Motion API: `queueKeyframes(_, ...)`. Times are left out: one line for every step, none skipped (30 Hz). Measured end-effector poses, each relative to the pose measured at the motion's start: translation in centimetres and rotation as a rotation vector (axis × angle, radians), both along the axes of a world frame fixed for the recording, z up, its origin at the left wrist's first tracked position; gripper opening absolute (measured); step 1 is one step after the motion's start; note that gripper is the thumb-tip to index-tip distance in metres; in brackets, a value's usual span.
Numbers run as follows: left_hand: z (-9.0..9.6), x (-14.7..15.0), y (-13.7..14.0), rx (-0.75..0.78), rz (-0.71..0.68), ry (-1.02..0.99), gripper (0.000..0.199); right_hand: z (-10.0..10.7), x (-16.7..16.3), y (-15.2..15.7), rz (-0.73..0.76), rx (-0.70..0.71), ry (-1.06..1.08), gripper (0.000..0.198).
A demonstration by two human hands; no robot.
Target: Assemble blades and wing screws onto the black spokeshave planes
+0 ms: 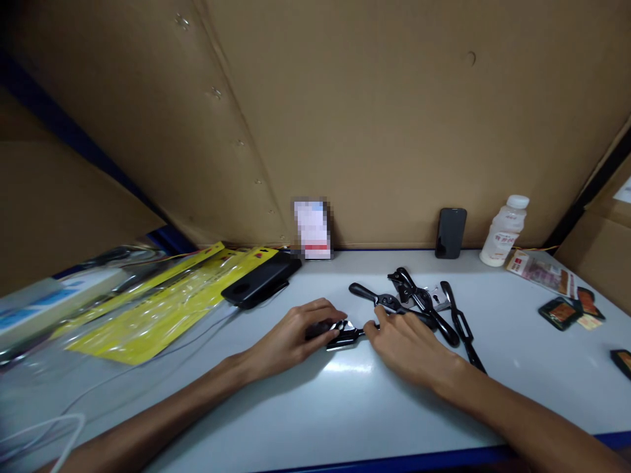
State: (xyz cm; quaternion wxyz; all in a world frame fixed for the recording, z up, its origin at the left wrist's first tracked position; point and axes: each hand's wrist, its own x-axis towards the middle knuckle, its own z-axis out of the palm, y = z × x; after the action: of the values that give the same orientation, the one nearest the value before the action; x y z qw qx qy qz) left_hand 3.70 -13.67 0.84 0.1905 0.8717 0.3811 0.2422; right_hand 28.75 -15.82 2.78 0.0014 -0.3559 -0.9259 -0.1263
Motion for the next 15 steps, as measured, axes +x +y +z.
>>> queueKeyframes(0.06, 0.11, -0.06, -0.008, 0.01, -0.007, 0.017, -0.08, 0.06, 0.03, 0.003, 0.01, -0.003, 0.038)
queueKeyframes(0.13, 0.22, -0.12, -0.017, 0.022, -0.01, 0.016, -0.18, 0.1, 0.04, 0.005, 0.02, -0.007, 0.039)
queueKeyframes(0.19, 0.32, -0.19, -0.025, 0.03, -0.011, 0.015, -0.28, 0.13, 0.05, 0.005, 0.026, -0.011, 0.038)
queueKeyframes(0.23, 0.41, -0.24, -0.034, 0.035, -0.01, 0.015, -0.37, 0.14, 0.07, 0.004, 0.032, -0.014, 0.037)
queueKeyframes(0.24, 0.48, -0.29, -0.041, 0.037, -0.006, 0.016, -0.44, 0.15, 0.08, 0.004, 0.036, -0.017, 0.037)
queueKeyframes(0.22, 0.53, -0.33, -0.045, 0.035, 0.003, 0.016, -0.48, 0.14, 0.1, 0.004, 0.039, -0.022, 0.037)
queueKeyframes(0.18, 0.56, -0.36, -0.044, 0.032, 0.014, 0.018, -0.49, 0.12, 0.11, 0.004, 0.041, -0.028, 0.037)
queueKeyframes(0.13, 0.59, -0.37, -0.04, 0.027, 0.026, 0.019, -0.48, 0.1, 0.12, 0.002, 0.039, -0.033, 0.036)
queueKeyframes(0.07, 0.6, -0.37, -0.033, 0.018, 0.033, 0.019, -0.46, 0.08, 0.12, 0.001, 0.035, -0.037, 0.036)
queueKeyframes(0.02, 0.6, -0.36, -0.025, 0.006, 0.037, 0.02, -0.44, 0.06, 0.11, 0.002, 0.029, -0.04, 0.036)
queueKeyframes(-0.02, 0.59, -0.33, -0.018, -0.008, 0.035, 0.021, -0.44, 0.05, 0.1, 0.001, 0.024, -0.043, 0.036)
queueKeyframes(-0.05, 0.56, -0.29, -0.013, -0.021, 0.03, 0.021, -0.46, 0.05, 0.08, 0.0, 0.023, -0.044, 0.037)
queueKeyframes(-0.06, 0.53, -0.24, -0.011, -0.032, 0.024, 0.021, -0.51, 0.06, 0.06, 0.0, 0.027, -0.045, 0.038)
queueKeyframes(-0.05, 0.49, -0.19, -0.011, -0.041, 0.021, 0.021, -0.58, 0.08, 0.04, 0.001, 0.031, -0.045, 0.039)
queueKeyframes(-0.04, 0.44, -0.15, -0.011, -0.048, 0.019, 0.021, -0.67, 0.1, 0.02, 0.003, 0.035, -0.04, 0.04)
